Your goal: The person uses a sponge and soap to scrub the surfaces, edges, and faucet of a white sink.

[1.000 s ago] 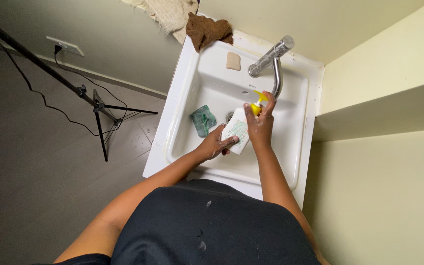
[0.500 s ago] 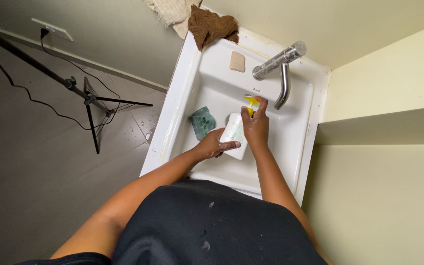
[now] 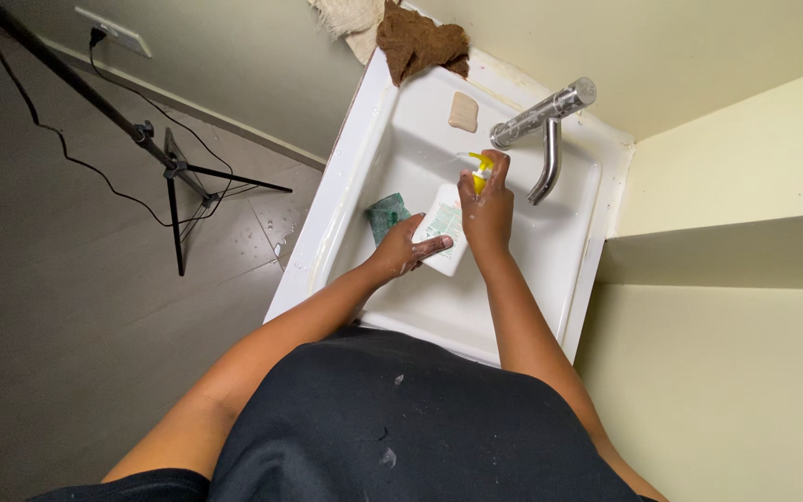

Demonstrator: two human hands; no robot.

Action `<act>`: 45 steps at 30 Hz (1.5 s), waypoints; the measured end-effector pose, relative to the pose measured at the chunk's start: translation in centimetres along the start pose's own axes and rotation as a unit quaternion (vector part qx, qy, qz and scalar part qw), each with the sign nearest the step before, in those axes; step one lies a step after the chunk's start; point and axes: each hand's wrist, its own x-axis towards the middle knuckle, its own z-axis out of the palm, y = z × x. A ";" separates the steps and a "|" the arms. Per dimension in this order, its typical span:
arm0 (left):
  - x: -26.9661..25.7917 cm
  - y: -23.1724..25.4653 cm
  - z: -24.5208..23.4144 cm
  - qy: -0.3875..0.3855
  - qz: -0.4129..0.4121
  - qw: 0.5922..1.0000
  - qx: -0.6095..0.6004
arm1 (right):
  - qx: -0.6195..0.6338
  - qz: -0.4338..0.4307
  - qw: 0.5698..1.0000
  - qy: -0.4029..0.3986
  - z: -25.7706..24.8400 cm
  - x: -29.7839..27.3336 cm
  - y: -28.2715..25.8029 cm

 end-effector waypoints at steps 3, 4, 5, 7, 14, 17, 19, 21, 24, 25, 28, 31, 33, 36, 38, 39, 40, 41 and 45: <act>0.9 -1.1 0.0 0.002 0.038 0.999 -0.033 | 0.005 -0.018 1.000 0.007 0.1 0.1 0.9; 1.1 -1.4 0.1 0.000 0.060 0.997 -0.042 | 0.005 -0.018 1.000 0.009 0.1 0.1 1.2; 1.2 -1.5 0.0 -0.001 0.061 0.997 -0.041 | 0.011 -0.018 1.000 -0.002 0.1 0.1 1.6; 1.2 -1.0 -0.1 -0.008 0.074 0.997 -0.019 | 0.015 -0.018 1.000 -0.010 -0.1 0.3 2.3; -0.2 1.4 0.1 -0.052 -0.041 0.996 0.051 | 0.376 0.141 0.908 -0.117 -1.1 2.1 3.4; 0.4 1.3 -0.2 -0.029 -0.023 0.999 0.012 | 0.511 0.173 0.830 -0.142 -1.5 1.3 3.5; 0.8 0.9 -0.2 -0.019 -0.033 0.999 0.009 | 0.585 0.193 0.773 -0.152 -1.4 1.5 3.7; 0.7 0.5 -0.3 -0.031 -0.027 0.999 0.006 | 0.628 0.254 0.709 -0.195 -1.5 1.6 4.1; 0.4 0.1 -0.3 -0.045 -0.020 0.999 0.000 | 0.640 0.243 0.679 -0.265 -1.6 2.1 3.6; 0.4 0.1 -0.4 -0.048 -0.019 0.999 -0.005 | 0.640 0.243 0.679 -0.267 -1.9 2.2 3.1; 0.3 -0.1 -0.3 -0.032 -0.023 0.999 -0.021 | 0.612 0.276 0.682 -0.291 -2.1 2.2 1.9; 0.3 -0.4 -0.6 -0.042 0.040 0.997 -0.041 | 0.600 0.241 0.697 -0.310 -1.4 2.2 2.0; 0.2 -0.7 -0.4 -0.046 0.024 0.998 -0.034 | 0.612 0.250 0.695 -0.282 -1.0 2.1 2.5; 0.6 -0.9 -0.5 -0.040 0.003 0.999 -0.023 | 0.613 0.260 0.705 -0.246 -0.9 1.7 3.0; 0.6 -1.0 -0.5 -0.031 -0.004 0.999 -0.020 | 0.635 0.256 0.690 -0.236 -1.2 1.2 2.7; 0.9 -1.0 -0.5 -0.012 -0.002 1.000 -0.022 | 0.657 0.251 0.674 -0.224 -1.4 1.2 2.4; 1.0 -0.9 -0.4 0.006 -0.002 1.000 -0.026 | 0.656 0.252 0.675 -0.224 -1.6 1.3 1.9; 1.1 -0.9 -0.5 0.006 -0.002 1.000 -0.027 | 0.655 0.250 0.677 -0.224 -1.5 1.5 1.2; 1.2 -1.5 -0.9 0.035 -0.039 0.988 -0.143 | 0.640 0.218 0.698 -0.234 -0.4 1.6 -0.9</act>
